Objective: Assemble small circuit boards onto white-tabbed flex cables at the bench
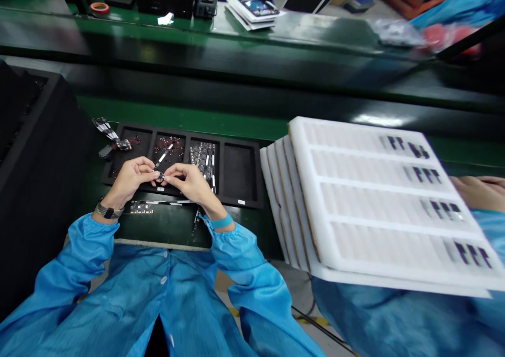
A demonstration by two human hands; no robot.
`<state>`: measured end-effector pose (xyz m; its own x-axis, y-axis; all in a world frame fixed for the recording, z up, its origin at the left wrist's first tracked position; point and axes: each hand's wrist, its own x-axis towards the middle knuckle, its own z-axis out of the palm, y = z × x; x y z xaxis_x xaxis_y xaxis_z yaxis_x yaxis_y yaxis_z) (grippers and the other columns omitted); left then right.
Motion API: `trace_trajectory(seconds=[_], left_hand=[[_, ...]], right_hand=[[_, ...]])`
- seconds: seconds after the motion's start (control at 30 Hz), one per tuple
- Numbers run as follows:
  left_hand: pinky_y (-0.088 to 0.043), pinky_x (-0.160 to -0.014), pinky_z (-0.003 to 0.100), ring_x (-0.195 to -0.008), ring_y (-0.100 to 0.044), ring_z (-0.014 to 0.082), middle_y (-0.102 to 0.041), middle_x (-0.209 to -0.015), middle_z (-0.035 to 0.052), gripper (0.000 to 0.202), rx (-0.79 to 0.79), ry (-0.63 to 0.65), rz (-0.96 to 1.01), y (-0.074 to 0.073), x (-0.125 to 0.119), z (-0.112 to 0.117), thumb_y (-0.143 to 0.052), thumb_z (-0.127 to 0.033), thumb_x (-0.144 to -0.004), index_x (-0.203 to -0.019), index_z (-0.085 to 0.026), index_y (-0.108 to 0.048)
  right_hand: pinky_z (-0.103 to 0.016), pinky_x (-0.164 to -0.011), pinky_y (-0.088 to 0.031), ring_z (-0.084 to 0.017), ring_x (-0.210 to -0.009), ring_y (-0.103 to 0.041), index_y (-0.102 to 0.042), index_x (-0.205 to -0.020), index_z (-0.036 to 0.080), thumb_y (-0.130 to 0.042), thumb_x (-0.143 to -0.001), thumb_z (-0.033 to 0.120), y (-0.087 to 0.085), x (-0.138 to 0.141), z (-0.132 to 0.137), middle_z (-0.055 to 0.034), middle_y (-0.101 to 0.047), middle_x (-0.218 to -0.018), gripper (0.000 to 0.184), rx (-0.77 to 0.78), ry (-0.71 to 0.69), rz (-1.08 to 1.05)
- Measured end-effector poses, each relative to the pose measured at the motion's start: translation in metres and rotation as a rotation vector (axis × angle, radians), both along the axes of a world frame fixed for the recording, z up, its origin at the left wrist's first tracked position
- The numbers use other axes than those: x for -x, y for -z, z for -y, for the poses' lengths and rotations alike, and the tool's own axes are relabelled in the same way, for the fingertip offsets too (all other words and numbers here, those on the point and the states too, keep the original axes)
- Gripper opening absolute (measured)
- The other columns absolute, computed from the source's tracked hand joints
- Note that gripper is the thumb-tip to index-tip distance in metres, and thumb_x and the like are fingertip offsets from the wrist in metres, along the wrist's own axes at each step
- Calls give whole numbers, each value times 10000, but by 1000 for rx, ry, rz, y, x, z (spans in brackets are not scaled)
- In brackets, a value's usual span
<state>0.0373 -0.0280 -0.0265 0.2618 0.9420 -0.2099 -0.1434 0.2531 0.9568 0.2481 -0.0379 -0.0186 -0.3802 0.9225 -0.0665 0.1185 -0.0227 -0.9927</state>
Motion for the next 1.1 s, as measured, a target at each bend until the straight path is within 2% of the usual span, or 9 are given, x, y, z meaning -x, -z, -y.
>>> trace_trajectory(seconds=[0.33, 0.47, 0.57, 0.67, 0.77, 0.87, 0.93, 1.03, 1.1], left_hand=[[-565, -596, 275, -592, -723, 178, -757, -671, 27, 439, -27, -9, 8, 3, 0, -1, -972, -339, -629, -862, -153, -649], [-566, -593, 278, -564, -706, 165, -750, -668, 12, 428, -64, -83, -6, 4, -4, 1, -965, -360, -640, -860, -156, -659], [-610, -647, 310, -623, -738, 185, -760, -700, 9, 443, -97, -122, 15, 3, -7, 3, -957, -390, -657, -888, -163, -655], [-639, -717, 332, -752, -785, 216, -800, -799, 38, 496, -128, -117, 59, -2, -5, 4, -943, -397, -690, -1032, -158, -675], [-621, -683, 322, -764, -788, 226, -820, -853, 77, 591, -151, -74, 69, -8, 2, 5, -917, -426, -737, -1197, -144, -674], [-557, -600, 291, -633, -715, 182, -778, -749, 61, 485, -192, -57, 43, -12, 10, 4, -883, -474, -767, -1078, -132, -736], [-492, -560, 263, -578, -632, 137, -719, -687, 20, 390, -247, -115, 1, -13, 15, 2, -875, -460, -773, -976, -144, -769], [-436, -561, 250, -582, -550, 107, -647, -660, -16, 295, -323, -235, -69, -14, 23, -2, -879, -411, -764, -907, -166, -799], [-464, -602, 256, -656, -589, 127, -683, -723, 5, 298, -328, -281, -68, -14, 28, -5, -892, -420, -743, -881, -172, -802]], right_hand=[[-406, -883, -613, -254, -862, -800, -741, -903, 190, -836, -835, 552, 0, 1, -1, -86, -831, -863, 380, -5, 4, 22], [-405, -881, -606, -250, -871, -791, -732, -940, 196, -809, -856, 537, -1, 2, -2, -83, -825, -889, 359, -21, 10, 16], [-380, -830, -595, -236, -840, -763, -720, -903, 201, -799, -859, 528, -6, 5, -5, -69, -804, -874, 339, -76, 37, 48], [-363, -787, -572, -220, -802, -719, -712, -841, 206, -787, -868, 504, -18, 7, -10, -56, -774, -838, 309, -194, 104, 120], [-360, -784, -560, -218, -806, -705, -713, -845, 208, -780, -877, 455, -36, 9, -16, -56, -768, -856, 259, -281, 147, 146], [-361, -776, -563, -220, -801, -713, -713, -862, 206, -787, -877, 435, -55, 14, -21, -61, -769, -873, 241, -301, 137, 119], [-359, -765, -567, -219, -789, -716, -715, -864, 203, -806, -868, 444, -65, 19, -25, -62, -767, -862, 257, -299, 108, 106], [-350, -733, -568, -220, -777, -725, -712, -868, 200, -826, -861, 488, -73, 29, -33, -63, -764, -836, 310, -263, 86, 74], [-344, -716, -571, -223, -770, -736, -703, -874, 202, -836, -850, 529, -74, 35, -40, -62, -766, -816, 353, -224, 104, 31]])
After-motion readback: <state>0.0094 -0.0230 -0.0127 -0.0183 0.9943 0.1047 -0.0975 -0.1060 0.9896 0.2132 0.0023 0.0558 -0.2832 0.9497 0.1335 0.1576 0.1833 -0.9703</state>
